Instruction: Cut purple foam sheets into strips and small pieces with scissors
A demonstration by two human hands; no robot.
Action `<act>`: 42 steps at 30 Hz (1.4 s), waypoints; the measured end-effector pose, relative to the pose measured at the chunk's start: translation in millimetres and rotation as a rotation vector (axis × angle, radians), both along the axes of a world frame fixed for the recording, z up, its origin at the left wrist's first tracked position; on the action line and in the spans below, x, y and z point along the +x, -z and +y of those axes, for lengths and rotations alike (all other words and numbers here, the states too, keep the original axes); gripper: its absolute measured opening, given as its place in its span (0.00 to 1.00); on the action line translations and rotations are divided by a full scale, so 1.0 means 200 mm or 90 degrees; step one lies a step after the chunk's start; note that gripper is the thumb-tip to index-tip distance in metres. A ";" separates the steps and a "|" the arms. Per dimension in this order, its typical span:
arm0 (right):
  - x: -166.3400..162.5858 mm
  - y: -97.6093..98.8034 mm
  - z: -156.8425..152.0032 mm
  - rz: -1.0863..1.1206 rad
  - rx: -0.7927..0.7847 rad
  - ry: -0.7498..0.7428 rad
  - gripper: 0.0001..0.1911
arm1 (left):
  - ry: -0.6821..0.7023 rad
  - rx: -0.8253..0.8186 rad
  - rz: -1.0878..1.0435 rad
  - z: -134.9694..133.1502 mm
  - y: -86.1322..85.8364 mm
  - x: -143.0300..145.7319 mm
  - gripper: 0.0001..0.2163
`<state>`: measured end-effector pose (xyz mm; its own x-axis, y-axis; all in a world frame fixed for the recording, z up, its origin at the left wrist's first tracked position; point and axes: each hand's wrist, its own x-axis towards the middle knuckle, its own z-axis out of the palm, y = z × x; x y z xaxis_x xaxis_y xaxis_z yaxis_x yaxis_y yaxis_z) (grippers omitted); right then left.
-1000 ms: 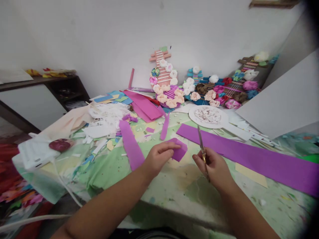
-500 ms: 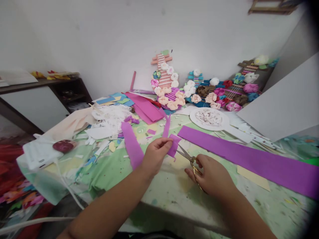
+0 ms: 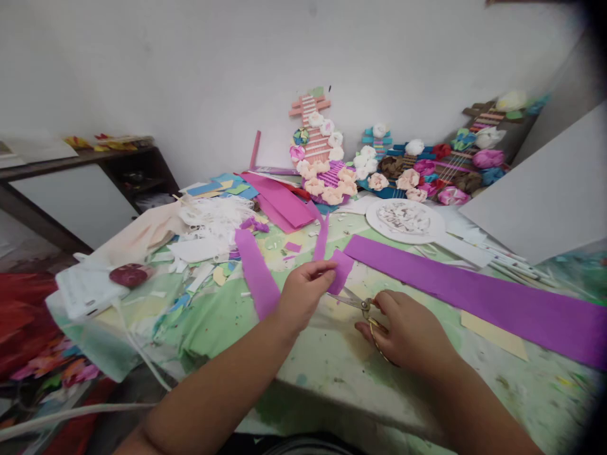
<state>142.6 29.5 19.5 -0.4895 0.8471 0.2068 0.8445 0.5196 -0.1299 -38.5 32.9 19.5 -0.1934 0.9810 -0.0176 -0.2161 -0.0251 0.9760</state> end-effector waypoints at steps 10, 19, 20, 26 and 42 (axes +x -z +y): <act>-0.02 0.04 0.02 -0.011 0.071 -0.034 0.11 | 0.005 -0.091 -0.159 0.02 0.01 0.02 0.21; -0.03 0.04 0.02 -0.034 0.059 -0.024 0.12 | 0.039 -0.166 -0.196 0.02 0.02 0.04 0.19; -0.03 0.04 0.02 -0.035 0.058 -0.027 0.12 | 0.033 -0.172 -0.191 0.02 0.02 0.05 0.17; -0.02 0.04 0.02 -0.052 0.062 -0.049 0.08 | 0.053 -0.165 -0.068 0.02 0.03 0.06 0.06; -0.01 0.04 0.02 -0.060 0.079 -0.094 0.08 | 0.047 -0.178 0.114 0.04 0.03 0.02 0.05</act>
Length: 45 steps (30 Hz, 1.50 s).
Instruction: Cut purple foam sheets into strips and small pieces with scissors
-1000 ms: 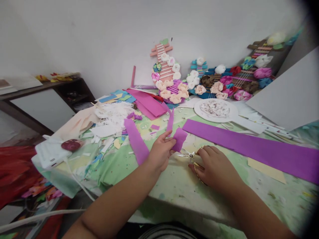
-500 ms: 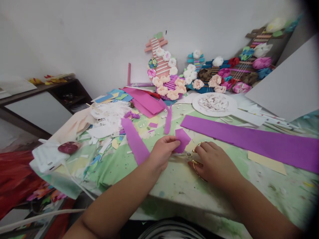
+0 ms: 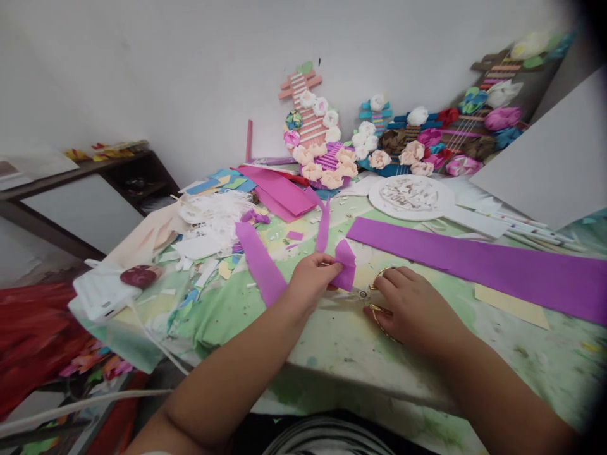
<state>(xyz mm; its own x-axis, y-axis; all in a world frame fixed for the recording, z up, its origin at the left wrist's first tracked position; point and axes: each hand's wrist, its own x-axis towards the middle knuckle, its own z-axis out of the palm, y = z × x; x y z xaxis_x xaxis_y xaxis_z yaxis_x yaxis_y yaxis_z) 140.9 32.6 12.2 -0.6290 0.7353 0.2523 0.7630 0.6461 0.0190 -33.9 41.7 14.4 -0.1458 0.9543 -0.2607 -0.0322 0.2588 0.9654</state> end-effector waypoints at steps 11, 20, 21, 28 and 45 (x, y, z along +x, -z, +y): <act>0.00 0.00 0.00 0.017 -0.066 -0.007 0.09 | 0.026 -0.010 -0.030 0.01 0.03 0.00 0.06; 0.01 -0.01 0.00 0.027 -0.183 -0.005 0.15 | 0.076 -0.069 -0.085 0.01 -0.01 -0.01 0.06; 0.00 -0.02 -0.01 0.030 -0.199 -0.014 0.15 | 0.073 -0.059 -0.091 0.01 -0.01 -0.02 0.07; 0.01 -0.06 -0.02 0.089 -0.298 -0.077 0.15 | 0.069 -0.014 -0.124 0.01 -0.05 -0.06 0.17; 0.08 0.02 0.01 0.521 -0.848 -0.364 0.24 | 0.352 0.400 -0.005 -0.11 -0.11 -0.09 0.11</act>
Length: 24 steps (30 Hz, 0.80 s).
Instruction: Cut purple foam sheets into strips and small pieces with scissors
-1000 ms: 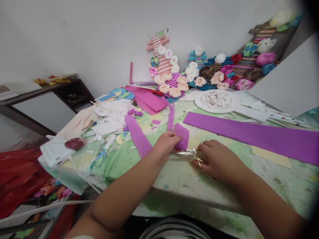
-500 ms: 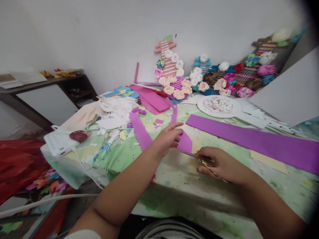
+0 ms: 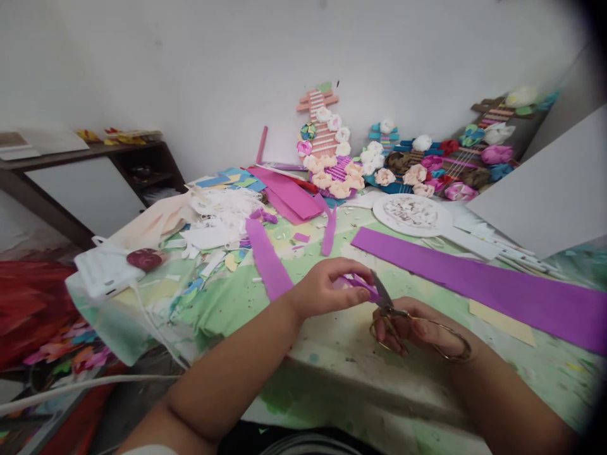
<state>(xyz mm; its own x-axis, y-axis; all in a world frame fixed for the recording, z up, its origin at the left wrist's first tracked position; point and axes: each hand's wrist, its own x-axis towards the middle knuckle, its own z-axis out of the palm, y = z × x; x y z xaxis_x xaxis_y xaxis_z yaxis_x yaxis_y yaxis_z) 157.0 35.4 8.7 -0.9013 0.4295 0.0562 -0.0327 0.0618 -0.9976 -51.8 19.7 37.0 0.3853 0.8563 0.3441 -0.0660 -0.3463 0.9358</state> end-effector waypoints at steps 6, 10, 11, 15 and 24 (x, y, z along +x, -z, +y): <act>0.01 0.02 0.00 0.005 -0.067 0.011 0.28 | -0.027 -0.084 0.065 -0.01 -0.01 0.02 0.07; 0.01 0.00 0.01 -0.037 -0.068 0.019 0.30 | -0.046 -0.120 0.054 -0.01 -0.02 0.02 0.06; 0.01 -0.01 0.00 -0.050 -0.071 0.018 0.30 | -0.043 -0.132 0.052 -0.01 -0.02 0.02 0.06; -0.01 -0.05 -0.01 -0.045 -0.104 -0.002 0.31 | -0.031 -0.180 0.037 0.00 -0.02 0.03 0.05; -0.04 -0.06 -0.03 -0.019 -0.161 0.020 0.32 | -0.038 -0.219 0.032 0.01 -0.01 0.03 0.04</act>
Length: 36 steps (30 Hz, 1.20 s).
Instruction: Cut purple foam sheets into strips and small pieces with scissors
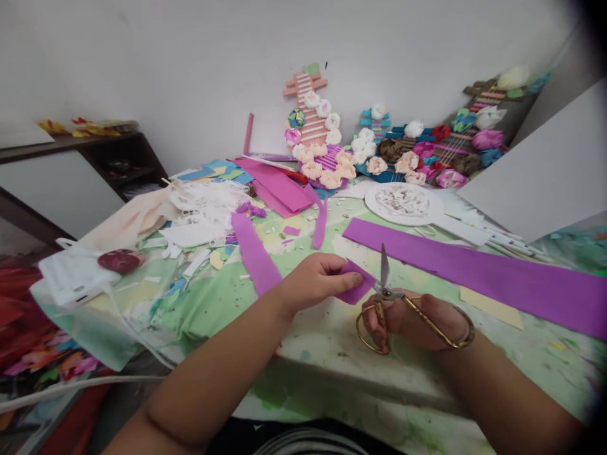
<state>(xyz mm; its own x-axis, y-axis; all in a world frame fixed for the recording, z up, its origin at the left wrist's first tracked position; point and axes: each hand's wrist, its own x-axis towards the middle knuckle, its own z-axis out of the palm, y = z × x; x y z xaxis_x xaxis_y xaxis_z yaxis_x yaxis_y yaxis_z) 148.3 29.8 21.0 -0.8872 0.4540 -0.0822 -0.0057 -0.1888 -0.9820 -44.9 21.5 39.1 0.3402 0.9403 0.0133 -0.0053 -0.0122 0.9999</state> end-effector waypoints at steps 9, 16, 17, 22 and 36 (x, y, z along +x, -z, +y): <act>0.02 0.11 0.02 0.109 -0.004 0.029 0.26 | 0.017 -0.018 -0.043 0.01 0.02 -0.02 0.07; 0.03 0.13 0.02 0.105 -0.002 0.001 0.24 | 0.041 -0.028 -0.061 0.01 0.00 -0.02 0.07; 0.03 0.13 0.02 0.101 -0.001 0.002 0.24 | 0.039 -0.028 -0.056 0.01 0.00 -0.02 0.07; 0.00 0.09 0.01 0.099 -0.011 0.010 0.27 | 0.043 -0.018 -0.013 0.01 0.00 -0.03 0.07; 0.04 0.12 0.03 0.054 0.031 -0.021 0.25 | 0.077 0.018 0.084 0.02 0.01 -0.03 0.11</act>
<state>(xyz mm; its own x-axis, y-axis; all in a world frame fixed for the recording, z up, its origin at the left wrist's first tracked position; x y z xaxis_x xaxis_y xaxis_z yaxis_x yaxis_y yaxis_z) 157.2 35.1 -2.4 -0.9047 0.4257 0.0151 -0.0832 -0.1418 -0.9864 -51.2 25.2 36.7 0.4507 0.8926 -0.0132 0.1231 -0.0475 0.9913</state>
